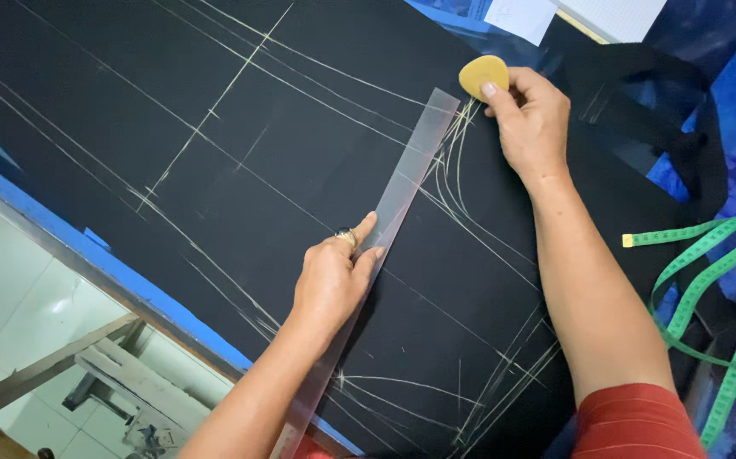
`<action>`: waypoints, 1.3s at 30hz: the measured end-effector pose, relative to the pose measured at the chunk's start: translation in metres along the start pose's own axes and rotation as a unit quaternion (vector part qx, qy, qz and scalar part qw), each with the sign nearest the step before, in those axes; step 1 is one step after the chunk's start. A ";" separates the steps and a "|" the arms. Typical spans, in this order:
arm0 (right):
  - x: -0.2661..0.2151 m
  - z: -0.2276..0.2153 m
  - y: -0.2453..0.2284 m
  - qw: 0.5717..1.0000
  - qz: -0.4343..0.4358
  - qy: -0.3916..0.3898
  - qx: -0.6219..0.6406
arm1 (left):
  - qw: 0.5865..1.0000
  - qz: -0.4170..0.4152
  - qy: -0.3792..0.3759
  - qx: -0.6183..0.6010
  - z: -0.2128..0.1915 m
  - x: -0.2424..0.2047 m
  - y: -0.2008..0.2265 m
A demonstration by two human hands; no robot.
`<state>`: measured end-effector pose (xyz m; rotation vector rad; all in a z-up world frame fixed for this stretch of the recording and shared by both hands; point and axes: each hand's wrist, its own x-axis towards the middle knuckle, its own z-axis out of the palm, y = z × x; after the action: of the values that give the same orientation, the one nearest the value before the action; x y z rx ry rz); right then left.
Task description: The person uses a transparent ruler and a yellow chalk-like marker to draw straight lines on a large sheet of black fabric. They also use a green measuring tape to measure distances and mark points on the fabric. The person repeatedly repositions the ruler and tape to create a grid-like pattern of intersecting lines.
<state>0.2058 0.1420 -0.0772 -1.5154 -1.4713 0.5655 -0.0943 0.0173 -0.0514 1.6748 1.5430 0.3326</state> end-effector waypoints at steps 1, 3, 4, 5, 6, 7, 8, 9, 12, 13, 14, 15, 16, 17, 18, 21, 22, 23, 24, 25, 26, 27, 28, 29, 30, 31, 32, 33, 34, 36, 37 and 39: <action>0.000 0.000 -0.004 0.999 -0.008 -0.011 -0.040 | 0.999 -0.042 -0.018 -0.007 -0.004 -0.001 0.007; -0.001 0.000 -0.008 0.996 -0.016 -0.021 -0.080 | 0.996 -0.084 -0.037 -0.014 -0.006 0.000 0.012; -0.002 0.000 -0.009 0.996 -0.015 -0.025 -0.079 | 0.996 -0.079 -0.040 -0.008 -0.006 0.001 0.011; -0.002 0.000 -0.010 0.996 -0.014 -0.029 -0.079 | 0.996 -0.074 -0.042 -0.003 -0.005 0.002 0.011; -0.002 -0.001 -0.010 0.996 -0.014 -0.029 -0.079 | 0.996 -0.074 -0.042 -0.004 -0.006 0.002 0.013; -0.001 -0.001 -0.009 0.995 -0.026 -0.033 -0.091 | 0.995 -0.088 -0.051 -0.005 -0.008 0.002 0.015; 0.000 -0.001 -0.009 0.993 -0.037 -0.037 -0.102 | 0.993 -0.101 -0.060 -0.006 -0.010 0.002 0.017; 0.001 0.000 -0.005 0.993 -0.038 -0.037 -0.102 | 0.993 -0.100 -0.060 -0.006 -0.006 0.004 0.010; 0.004 0.001 -0.004 0.986 -0.099 -0.038 -0.126 | 1.000 0.003 -0.028 0.004 -0.003 0.008 0.004; 0.004 0.001 -0.009 0.984 -0.102 -0.044 -0.141 | 0.998 -0.047 -0.049 -0.005 -0.008 0.007 0.012; 0.002 0.001 -0.014 0.981 -0.106 -0.049 -0.156 | 0.993 -0.097 -0.070 -0.015 -0.013 0.004 0.019; -0.001 -0.001 -0.011 0.981 -0.106 -0.051 -0.157 | 0.993 -0.098 -0.070 -0.016 -0.009 0.006 0.013; -0.004 -0.004 -0.009 0.968 -0.135 -0.050 -0.208 | 0.997 -0.057 -0.060 -0.003 -0.006 0.007 0.007; -0.006 -0.004 -0.008 0.952 -0.164 -0.045 -0.256 | 0.999 -0.014 -0.047 0.012 -0.006 0.009 0.000; -0.017 -0.017 -0.012 0.952 -0.166 -0.044 -0.255 | 0.999 -0.013 -0.045 0.013 -0.013 0.005 0.001; -0.052 -0.046 -0.026 0.939 -0.156 -0.025 -0.306 | 0.998 -0.015 -0.059 -0.027 -0.044 -0.007 -0.016; -0.066 -0.057 -0.030 0.947 -0.102 -0.017 -0.304 | 0.999 0.032 -0.025 -0.014 -0.055 -0.009 -0.033; -0.079 -0.068 -0.033 0.952 -0.047 -0.010 -0.303 | 0.997 0.080 0.008 -0.001 -0.065 -0.011 -0.048; -0.089 -0.068 -0.038 0.953 -0.050 -0.010 -0.300 | 0.997 0.079 0.012 0.001 -0.085 -0.011 -0.063; -0.100 -0.069 -0.042 0.958 -0.030 0.008 -0.286 | 0.997 0.065 0.025 0.016 -0.102 -0.011 -0.077; -0.110 -0.070 -0.044 0.962 -0.010 0.027 -0.271 | 0.997 0.052 0.037 0.031 -0.120 -0.010 -0.091; -0.116 -0.060 -0.051 0.962 -0.010 0.026 -0.272 | 0.998 0.052 0.037 0.030 -0.138 -0.008 -0.105; -0.120 -0.049 -0.056 0.970 0.018 0.035 -0.239 | 0.998 0.035 0.046 0.036 -0.156 -0.004 -0.120; -0.126 -0.038 -0.062 0.977 0.047 0.046 -0.205 | 0.997 0.022 0.052 0.044 -0.174 0.002 -0.134; -0.127 -0.020 -0.072 0.976 0.049 0.048 -0.207 | 0.997 0.024 0.050 0.044 -0.190 0.006 -0.137; -0.130 -0.001 -0.083 0.979 0.076 0.051 -0.182 | 0.998 0.003 0.040 0.040 -0.207 0.012 -0.141; -0.131 0.018 -0.094 0.981 0.103 0.053 -0.156 | 0.999 -0.019 0.031 0.036 -0.224 0.019 -0.144; -0.128 0.041 -0.106 0.979 0.108 0.062 -0.160 | 0.999 -0.011 0.023 0.038 -0.233 0.030 -0.150; -0.124 0.064 -0.118 0.981 0.122 0.065 -0.136 | 0.999 -0.018 0.018 0.034 -0.241 0.040 -0.156; -0.116 0.110 -0.141 0.980 0.141 0.076 -0.116 | 0.999 -0.018 0.004 0.031 -0.255 0.057 -0.166; -0.109 0.132 -0.152 0.977 0.169 0.095 -0.091 | 1.000 0.004 0.008 0.025 -0.260 0.063 -0.169; -0.098 0.166 -0.173 0.970 0.202 0.117 -0.069 | 1.000 0.026 0.003 0.018 -0.268 0.072 -0.173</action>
<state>-0.0410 0.0740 -0.0363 -1.9401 -1.0427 0.5054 -0.3817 0.1715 -0.0267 1.7453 1.5205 0.3377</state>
